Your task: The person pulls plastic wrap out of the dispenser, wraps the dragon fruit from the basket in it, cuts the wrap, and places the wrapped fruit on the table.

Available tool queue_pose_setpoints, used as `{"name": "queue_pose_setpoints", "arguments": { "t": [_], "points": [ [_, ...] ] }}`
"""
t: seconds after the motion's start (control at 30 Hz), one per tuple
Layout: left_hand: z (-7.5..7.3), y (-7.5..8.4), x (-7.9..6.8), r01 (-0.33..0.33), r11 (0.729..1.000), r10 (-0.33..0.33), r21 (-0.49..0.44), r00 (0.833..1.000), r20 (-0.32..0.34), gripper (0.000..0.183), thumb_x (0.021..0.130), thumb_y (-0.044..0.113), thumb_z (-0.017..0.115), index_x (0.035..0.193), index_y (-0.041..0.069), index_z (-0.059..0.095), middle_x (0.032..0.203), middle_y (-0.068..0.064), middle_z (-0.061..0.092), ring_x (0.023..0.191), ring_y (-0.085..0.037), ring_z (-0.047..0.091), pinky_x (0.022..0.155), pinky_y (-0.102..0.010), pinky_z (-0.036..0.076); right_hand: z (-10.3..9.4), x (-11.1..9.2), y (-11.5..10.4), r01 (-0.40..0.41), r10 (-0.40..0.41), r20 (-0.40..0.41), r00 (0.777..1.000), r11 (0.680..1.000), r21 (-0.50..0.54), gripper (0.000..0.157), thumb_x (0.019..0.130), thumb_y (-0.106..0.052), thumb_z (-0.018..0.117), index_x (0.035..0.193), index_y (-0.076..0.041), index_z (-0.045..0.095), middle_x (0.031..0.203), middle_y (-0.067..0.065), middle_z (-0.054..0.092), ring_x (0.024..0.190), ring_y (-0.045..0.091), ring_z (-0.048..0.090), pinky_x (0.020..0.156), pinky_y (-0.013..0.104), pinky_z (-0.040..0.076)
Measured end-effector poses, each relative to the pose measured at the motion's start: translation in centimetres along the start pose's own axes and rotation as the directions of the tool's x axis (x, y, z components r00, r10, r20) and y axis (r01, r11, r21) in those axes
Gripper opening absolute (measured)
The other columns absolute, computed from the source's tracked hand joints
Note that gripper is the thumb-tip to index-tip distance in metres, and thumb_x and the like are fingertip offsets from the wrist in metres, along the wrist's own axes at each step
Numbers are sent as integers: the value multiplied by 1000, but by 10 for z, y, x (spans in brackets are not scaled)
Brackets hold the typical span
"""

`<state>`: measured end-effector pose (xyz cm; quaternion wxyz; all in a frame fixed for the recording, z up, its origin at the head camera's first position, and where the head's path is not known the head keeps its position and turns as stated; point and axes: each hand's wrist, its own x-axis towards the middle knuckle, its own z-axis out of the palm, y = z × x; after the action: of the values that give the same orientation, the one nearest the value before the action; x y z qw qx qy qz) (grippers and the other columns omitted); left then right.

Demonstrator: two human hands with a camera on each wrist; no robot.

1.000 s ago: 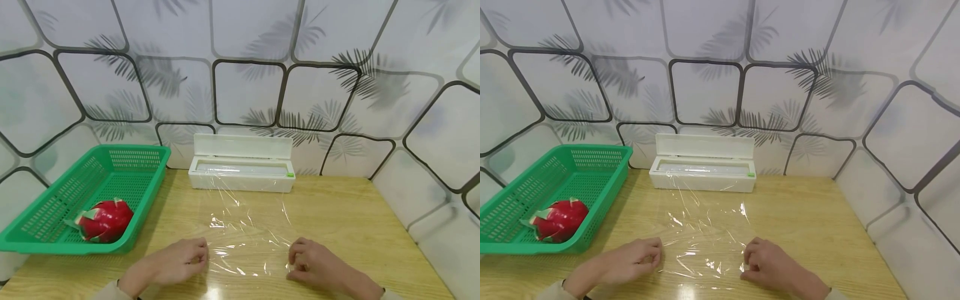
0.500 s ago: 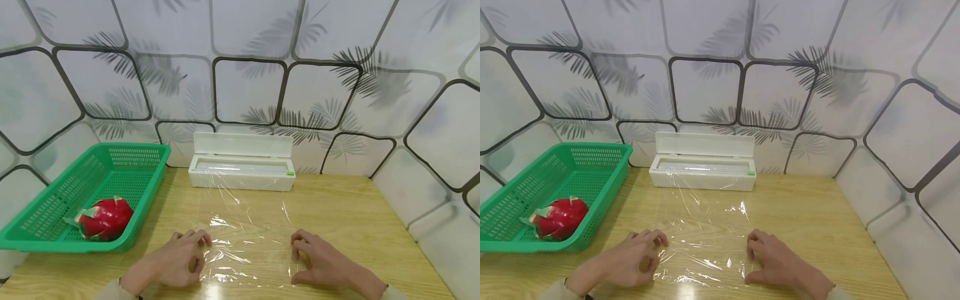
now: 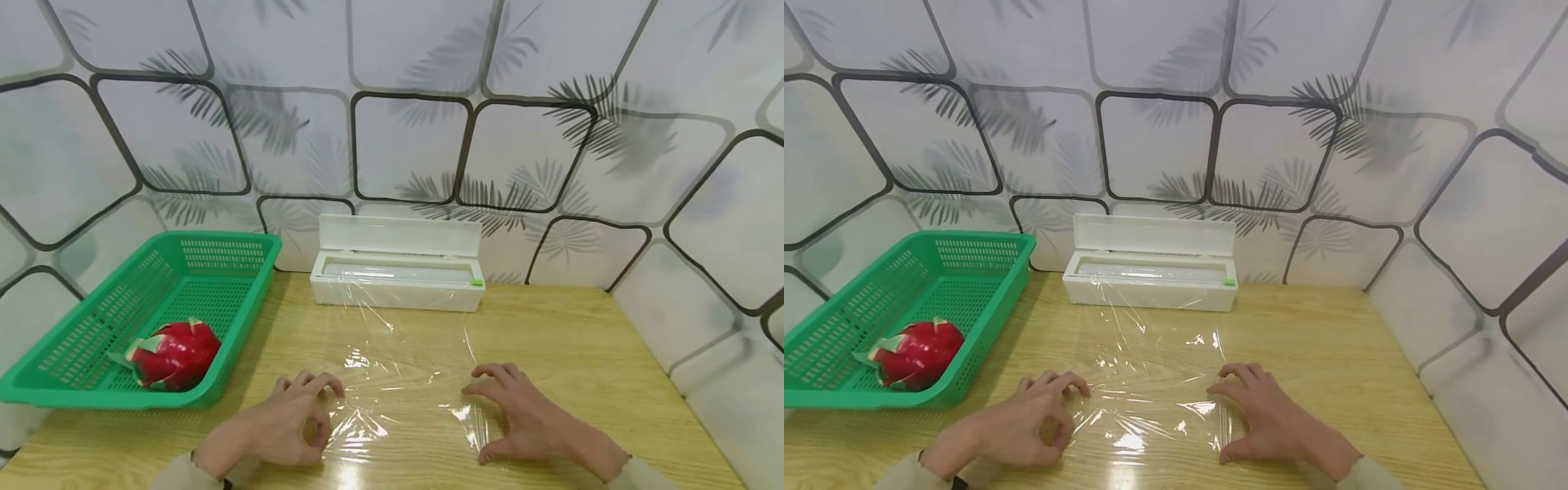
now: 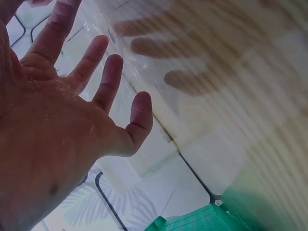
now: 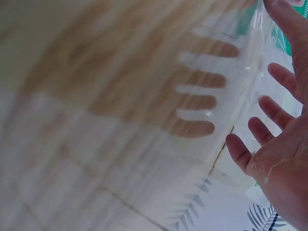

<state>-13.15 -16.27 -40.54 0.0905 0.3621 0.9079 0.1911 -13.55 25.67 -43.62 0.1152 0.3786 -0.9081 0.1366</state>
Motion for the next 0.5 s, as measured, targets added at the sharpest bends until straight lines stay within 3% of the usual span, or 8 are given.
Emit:
{"name": "queue_pose_setpoints", "arguments": {
  "t": [0.1,0.23,0.37,0.5],
  "points": [
    [-1,0,0,12,1000,-11,-15,1000,26,28,66,26,80,61,41,57,137,10,48,119,-19,42,83,-44,31,0,1,1,-10,9,8,1000,1000,17,92,59,-84,76,130,-28,61,136,8,53,123,23,51,90,53,51],
    [-2,-1,1,25,999,-23,-39,998,51,27,67,27,79,61,42,57,138,9,48,118,-21,41,83,-43,30,-1,1,3,-28,26,86,996,999,21,98,65,-85,72,141,-25,57,143,10,54,131,35,52,90,61,49],
    [-3,-2,0,32,998,-29,-51,998,53,27,67,28,80,63,43,58,140,7,47,118,-23,41,81,-43,30,-2,0,5,-36,35,163,986,999,2,93,72,-86,66,143,-27,57,146,9,54,137,42,49,94,65,46],
    [-8,-4,-3,51,997,-49,-50,998,43,26,69,30,81,66,45,59,140,7,48,122,-25,45,83,-45,31,-2,-2,6,-37,34,190,981,999,12,89,75,-84,65,145,-30,56,149,13,52,138,50,46,93,71,44]
  ]
}}
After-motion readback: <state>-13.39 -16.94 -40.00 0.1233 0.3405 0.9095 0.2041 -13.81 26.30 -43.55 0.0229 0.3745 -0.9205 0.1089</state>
